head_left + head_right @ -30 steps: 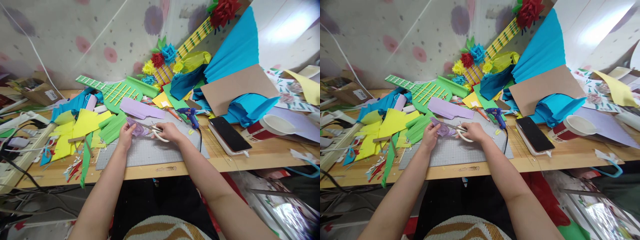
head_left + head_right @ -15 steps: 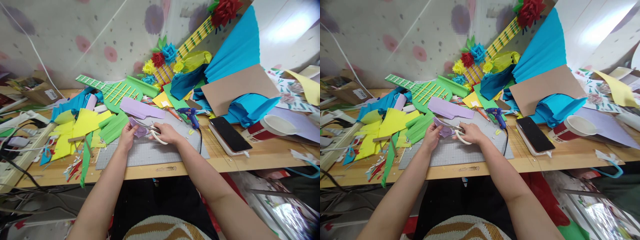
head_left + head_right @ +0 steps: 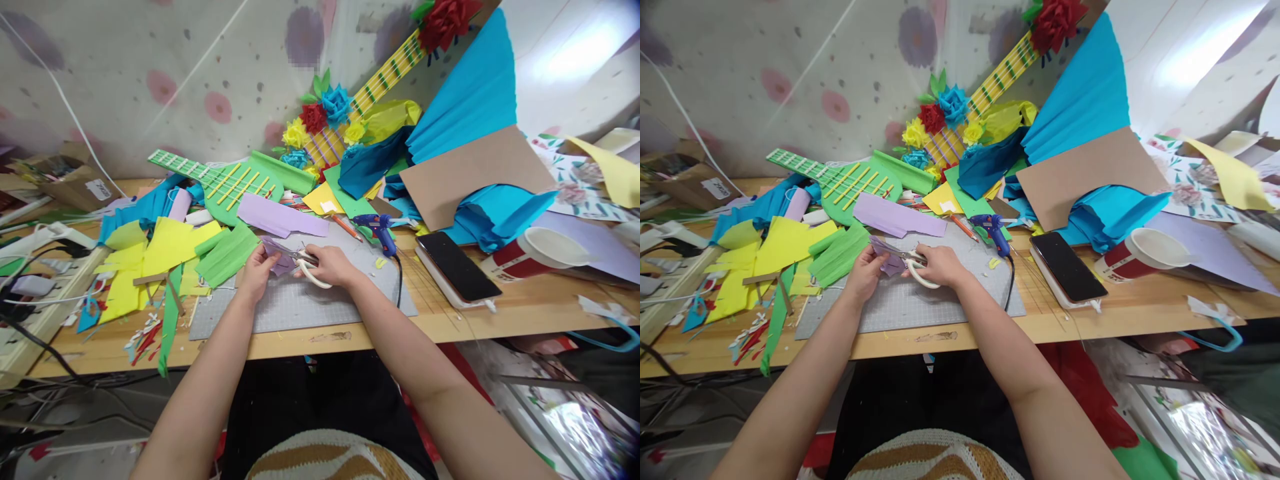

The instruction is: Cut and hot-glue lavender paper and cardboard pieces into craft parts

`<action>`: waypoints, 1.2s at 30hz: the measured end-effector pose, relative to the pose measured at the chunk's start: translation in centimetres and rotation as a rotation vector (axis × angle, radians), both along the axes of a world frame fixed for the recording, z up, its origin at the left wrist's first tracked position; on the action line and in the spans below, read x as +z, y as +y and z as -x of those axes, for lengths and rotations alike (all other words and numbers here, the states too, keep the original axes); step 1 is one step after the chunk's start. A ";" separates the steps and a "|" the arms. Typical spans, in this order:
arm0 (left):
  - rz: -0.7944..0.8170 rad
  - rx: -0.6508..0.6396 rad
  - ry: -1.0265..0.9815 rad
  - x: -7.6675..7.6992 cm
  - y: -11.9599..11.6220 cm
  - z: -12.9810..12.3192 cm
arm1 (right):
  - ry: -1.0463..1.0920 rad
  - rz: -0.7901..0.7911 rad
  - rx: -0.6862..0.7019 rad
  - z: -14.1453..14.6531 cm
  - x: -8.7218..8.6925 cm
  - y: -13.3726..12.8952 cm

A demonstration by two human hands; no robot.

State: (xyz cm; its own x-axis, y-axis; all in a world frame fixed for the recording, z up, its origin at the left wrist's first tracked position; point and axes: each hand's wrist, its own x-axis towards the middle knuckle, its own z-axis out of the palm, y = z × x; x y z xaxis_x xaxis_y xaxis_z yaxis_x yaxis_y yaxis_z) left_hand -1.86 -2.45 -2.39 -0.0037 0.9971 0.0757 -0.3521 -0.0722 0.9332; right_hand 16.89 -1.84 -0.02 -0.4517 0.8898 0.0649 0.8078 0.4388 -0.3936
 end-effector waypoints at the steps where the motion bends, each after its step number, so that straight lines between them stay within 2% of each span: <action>1: 0.000 -0.004 -0.004 0.0 0.0 0.0 | 0.003 0.001 -0.002 0.0 0.0 0.0; 23: 0.050 -0.062 -0.153 1.1 -0.5 -0.5 | 0.116 0.027 0.012 0.1 0.0 -0.1; 28: 0.012 -0.074 -0.115 0.6 -0.2 -0.4 | 0.099 0.018 -0.008 -0.2 0.0 0.1; 36: -0.004 -0.085 0.001 0.1 0.0 -0.1 | 0.089 0.051 0.033 -0.4 0.1 0.0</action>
